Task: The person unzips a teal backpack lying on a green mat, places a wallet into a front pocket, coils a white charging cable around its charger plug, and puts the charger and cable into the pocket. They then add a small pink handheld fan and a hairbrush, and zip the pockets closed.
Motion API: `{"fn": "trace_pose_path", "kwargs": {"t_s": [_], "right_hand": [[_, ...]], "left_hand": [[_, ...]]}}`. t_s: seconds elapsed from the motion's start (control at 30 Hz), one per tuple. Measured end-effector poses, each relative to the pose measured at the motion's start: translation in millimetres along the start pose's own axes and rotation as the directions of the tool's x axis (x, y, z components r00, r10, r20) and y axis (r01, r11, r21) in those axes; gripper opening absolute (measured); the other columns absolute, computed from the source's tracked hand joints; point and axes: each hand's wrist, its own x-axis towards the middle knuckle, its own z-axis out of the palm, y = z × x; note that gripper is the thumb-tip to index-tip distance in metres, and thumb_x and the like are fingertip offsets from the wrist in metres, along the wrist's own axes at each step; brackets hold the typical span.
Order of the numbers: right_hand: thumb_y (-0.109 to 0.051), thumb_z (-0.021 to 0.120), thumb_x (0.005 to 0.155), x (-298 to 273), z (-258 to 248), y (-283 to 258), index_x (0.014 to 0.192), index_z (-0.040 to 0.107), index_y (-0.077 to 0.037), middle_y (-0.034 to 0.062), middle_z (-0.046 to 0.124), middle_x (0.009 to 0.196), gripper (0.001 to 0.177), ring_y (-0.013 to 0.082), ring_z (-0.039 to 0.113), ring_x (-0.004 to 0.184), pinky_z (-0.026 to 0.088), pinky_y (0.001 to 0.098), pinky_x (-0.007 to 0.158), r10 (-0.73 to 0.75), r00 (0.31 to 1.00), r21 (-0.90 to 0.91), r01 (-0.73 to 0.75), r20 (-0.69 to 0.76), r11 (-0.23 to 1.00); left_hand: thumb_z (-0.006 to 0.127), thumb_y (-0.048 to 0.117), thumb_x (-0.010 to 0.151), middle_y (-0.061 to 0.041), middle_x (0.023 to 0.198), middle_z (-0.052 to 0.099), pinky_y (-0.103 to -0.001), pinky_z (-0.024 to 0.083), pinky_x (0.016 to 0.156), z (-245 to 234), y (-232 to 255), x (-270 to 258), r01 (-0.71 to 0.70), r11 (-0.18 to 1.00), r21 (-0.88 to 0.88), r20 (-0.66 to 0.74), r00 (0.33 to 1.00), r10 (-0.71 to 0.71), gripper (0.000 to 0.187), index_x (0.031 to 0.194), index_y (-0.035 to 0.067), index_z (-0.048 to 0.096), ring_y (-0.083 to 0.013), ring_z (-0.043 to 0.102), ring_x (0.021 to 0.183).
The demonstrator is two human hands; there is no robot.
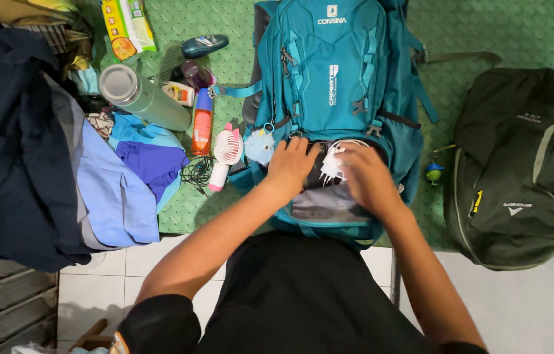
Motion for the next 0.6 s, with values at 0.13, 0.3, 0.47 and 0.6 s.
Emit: {"fn": "trace_pose_path", "kwargs": {"t_s": [0.13, 0.3, 0.47, 0.6], "right_hand": [[0.008, 0.06, 0.099, -10.8, -10.7, 1.8, 0.109, 0.068, -0.003, 0.0131, 0.069, 0.112, 0.016, 0.0328, 0.066, 0.11, 0.054, 0.0404, 0.094, 0.207, 0.959, -0.048, -0.22, -0.194, 0.974], [0.005, 0.067, 0.086, -11.6, -9.9, -13.6, 0.102, 0.07, -0.004, 0.012, 0.069, 0.107, 0.018, 0.0336, 0.063, 0.103, 0.053, 0.0416, 0.088, 0.086, 0.995, -0.143, -0.092, -0.05, 0.985], [0.0, 0.067, 0.078, 7.7, 2.7, -20.0, 0.106, 0.072, -0.006, 0.0085, 0.07, 0.117, 0.029, 0.0313, 0.063, 0.1, 0.054, 0.0389, 0.085, -0.065, 0.984, -0.204, 0.098, 0.164, 0.974], [0.0, 0.065, 0.081, 9.6, 4.8, -14.0, 0.107, 0.072, -0.008, 0.0076, 0.069, 0.122, 0.029, 0.0307, 0.063, 0.102, 0.053, 0.0395, 0.089, -0.014, 0.981, -0.275, 0.068, 0.195, 0.959]], "left_hand": [[0.081, 0.012, 0.063, -0.013, 0.123, 0.056, -0.045, 0.039, 0.094, 14.4, -3.6, 7.3, -0.118, 0.992, 0.039, -0.049, 0.992, 0.12, 0.086, 0.143, 0.01, 0.051, -0.0312, 0.049, 0.121], [0.077, 0.014, 0.076, -0.013, 0.128, 0.056, -0.053, 0.036, 0.105, 25.8, 1.4, 10.5, -0.156, 0.984, 0.079, -0.081, 0.983, 0.163, 0.078, 0.148, 0.007, 0.048, -0.0317, 0.05, 0.123], [0.078, 0.023, 0.072, -0.015, 0.131, 0.052, -0.052, 0.03, 0.106, 18.3, 9.5, 13.5, -0.082, 0.988, 0.128, 0.127, 0.99, 0.065, 0.095, 0.156, 0.01, 0.035, -0.0316, 0.045, 0.125], [0.075, 0.028, 0.079, -0.016, 0.133, 0.051, -0.055, 0.025, 0.112, 10.9, 14.0, 12.2, -0.027, 0.975, 0.221, 0.139, 0.99, -0.004, 0.092, 0.158, 0.01, 0.033, -0.0332, 0.044, 0.127]]}}
